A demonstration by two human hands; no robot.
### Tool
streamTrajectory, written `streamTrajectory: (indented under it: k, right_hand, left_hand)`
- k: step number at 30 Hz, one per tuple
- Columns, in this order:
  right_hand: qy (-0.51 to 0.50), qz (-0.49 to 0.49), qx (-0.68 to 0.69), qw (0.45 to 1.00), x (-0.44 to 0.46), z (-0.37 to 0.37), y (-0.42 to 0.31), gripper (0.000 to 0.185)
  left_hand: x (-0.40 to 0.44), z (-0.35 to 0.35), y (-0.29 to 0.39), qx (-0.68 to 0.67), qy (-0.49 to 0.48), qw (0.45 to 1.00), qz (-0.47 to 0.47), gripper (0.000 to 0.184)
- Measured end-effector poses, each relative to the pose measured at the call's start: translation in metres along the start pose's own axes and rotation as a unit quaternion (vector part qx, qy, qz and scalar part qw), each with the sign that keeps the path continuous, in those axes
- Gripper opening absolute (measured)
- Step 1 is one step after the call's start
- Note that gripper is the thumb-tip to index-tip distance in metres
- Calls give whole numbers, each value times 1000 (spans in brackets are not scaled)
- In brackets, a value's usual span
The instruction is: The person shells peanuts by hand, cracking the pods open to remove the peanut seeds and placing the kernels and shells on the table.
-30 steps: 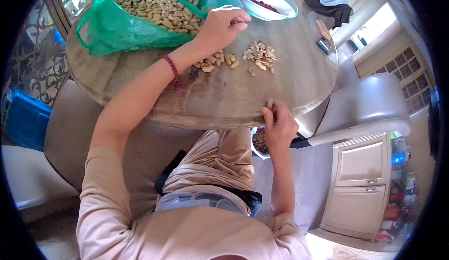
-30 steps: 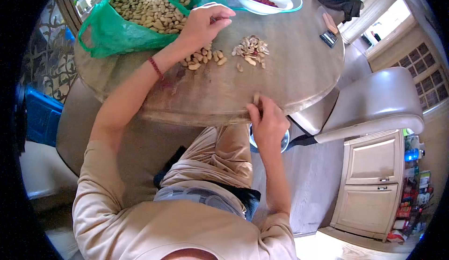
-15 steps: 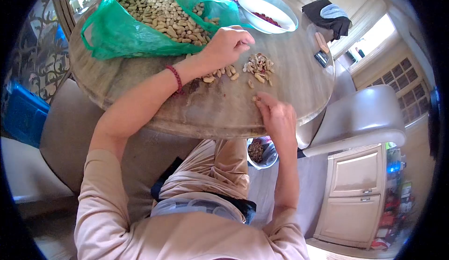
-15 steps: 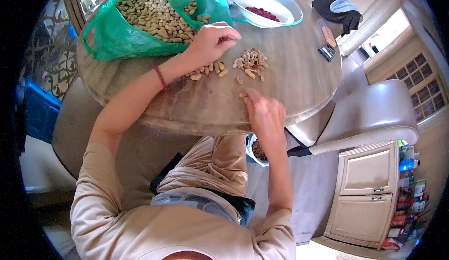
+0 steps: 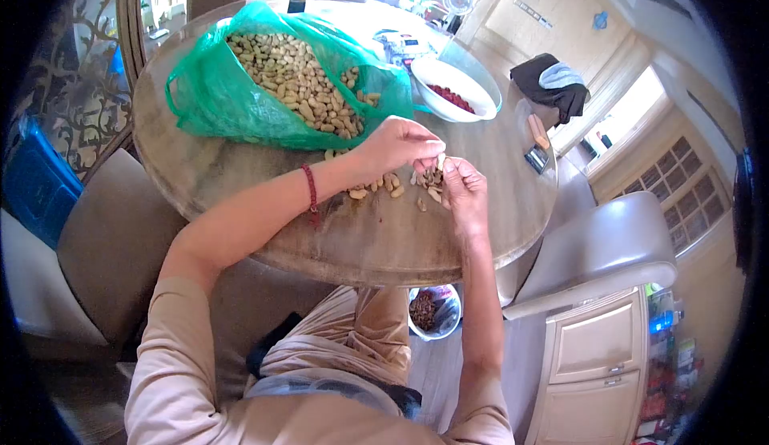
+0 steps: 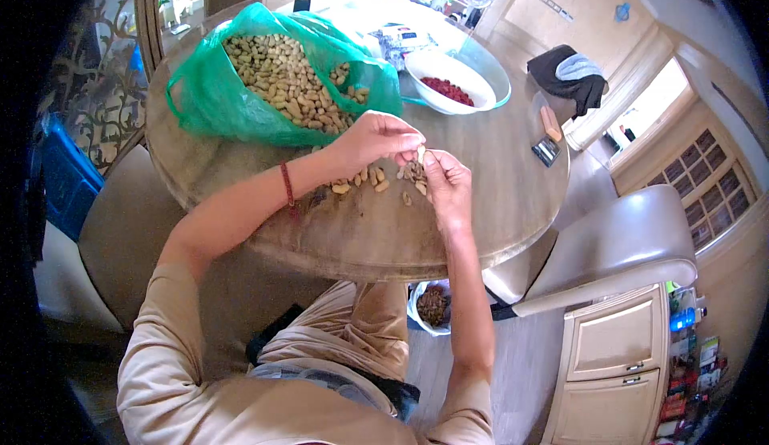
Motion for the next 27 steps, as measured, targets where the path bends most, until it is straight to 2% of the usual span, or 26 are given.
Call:
streamTrajectory:
  k: [5,7,11,16,20,22,24,27]
  right_hand:
    - [-26,-44,91,995,2,15,-20,19]
    - [18,-56,8,998,4,10,-16,19]
    - [7,-29,48,998,0,6,-9,19]
    - [44,-69,-2,997,-1,1,-8,13]
    - [69,-128,-20,989,2,-2,-13,8]
    - [92,-181,-109,973,2,-5,-22,12]
    - [86,-180,-114,973,3,-3,-25,14]
    - [83,-186,-112,973,8,1,-30,17]
  left_hand:
    - [-1,-3,0,12,28,999,20,20]
    - [0,-2,6,31,20,999,38,18]
    - [-1,-1,6,-8,35,998,47,18]
    - [1,-4,3,-92,25,994,48,16]
    - [0,-5,-4,-181,17,983,-15,13]
    - [-1,-4,-6,-198,6,980,-33,12]
    - [-2,-3,-15,-227,9,969,-101,14]
    - [-2,-4,-18,-221,-4,970,-104,17]
Point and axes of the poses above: each hand's wrist, its own x-axis towards the middle knuckle, its own z-axis out of the palm, y = z × x, the point moved 6 cm from there along x, towards the middle knuckle, and after that the axes turned 11 degrees about -x, right-handed, at the moved point
